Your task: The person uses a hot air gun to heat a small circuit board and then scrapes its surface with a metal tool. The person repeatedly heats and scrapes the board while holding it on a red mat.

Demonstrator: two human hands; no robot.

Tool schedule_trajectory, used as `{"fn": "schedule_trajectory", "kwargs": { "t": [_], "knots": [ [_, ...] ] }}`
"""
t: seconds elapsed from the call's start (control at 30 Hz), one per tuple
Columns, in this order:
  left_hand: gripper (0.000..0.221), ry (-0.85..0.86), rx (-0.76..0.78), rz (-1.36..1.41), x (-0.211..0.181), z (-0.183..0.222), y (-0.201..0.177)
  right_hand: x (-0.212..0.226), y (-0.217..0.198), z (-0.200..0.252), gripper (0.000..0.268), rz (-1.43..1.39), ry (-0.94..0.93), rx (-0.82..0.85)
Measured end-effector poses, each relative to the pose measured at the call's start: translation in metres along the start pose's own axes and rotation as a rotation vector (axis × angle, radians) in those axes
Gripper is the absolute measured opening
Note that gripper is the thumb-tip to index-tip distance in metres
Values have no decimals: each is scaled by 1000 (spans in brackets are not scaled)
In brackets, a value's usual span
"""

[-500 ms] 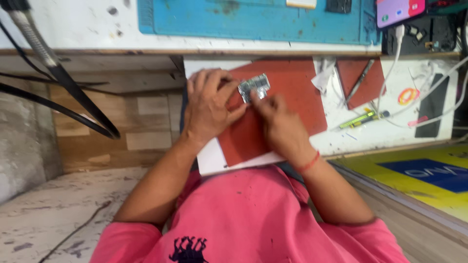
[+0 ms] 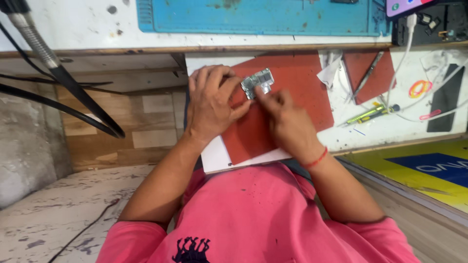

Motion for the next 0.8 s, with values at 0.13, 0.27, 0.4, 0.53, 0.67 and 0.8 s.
{"fn": "schedule_trajectory", "kwargs": {
  "t": [0.13,0.27,0.4,0.53,0.67,0.8],
  "knots": [
    [47,-24,33,6,-1,2,3,5,-10,2,59,8,31,-90],
    [47,-14,22,3,1,-3,-1,13,-20,-8,64,13,41,6],
    [49,-7,37,-16,-4,2,2,8,-24,3,56,34,117,-114],
    [50,-14,29,-24,-7,-11,-7,14,-20,-9,64,83,-17,-10],
    [49,-18,26,-14,-9,-4,-4,11,-19,-4,59,53,85,-55],
    [53,-38,37,0,0,-3,-2,13,-10,1,67,52,35,153]
  ]
}}
Point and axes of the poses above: each hand's wrist, its own z-axis away from the middle knuckle, its own y-axis out of the palm, x = y × z, the point moved 5 cm from there along -z, towards the middle knuckle, and after that the axes turned 5 degrees about z, right-handed, at the moved point
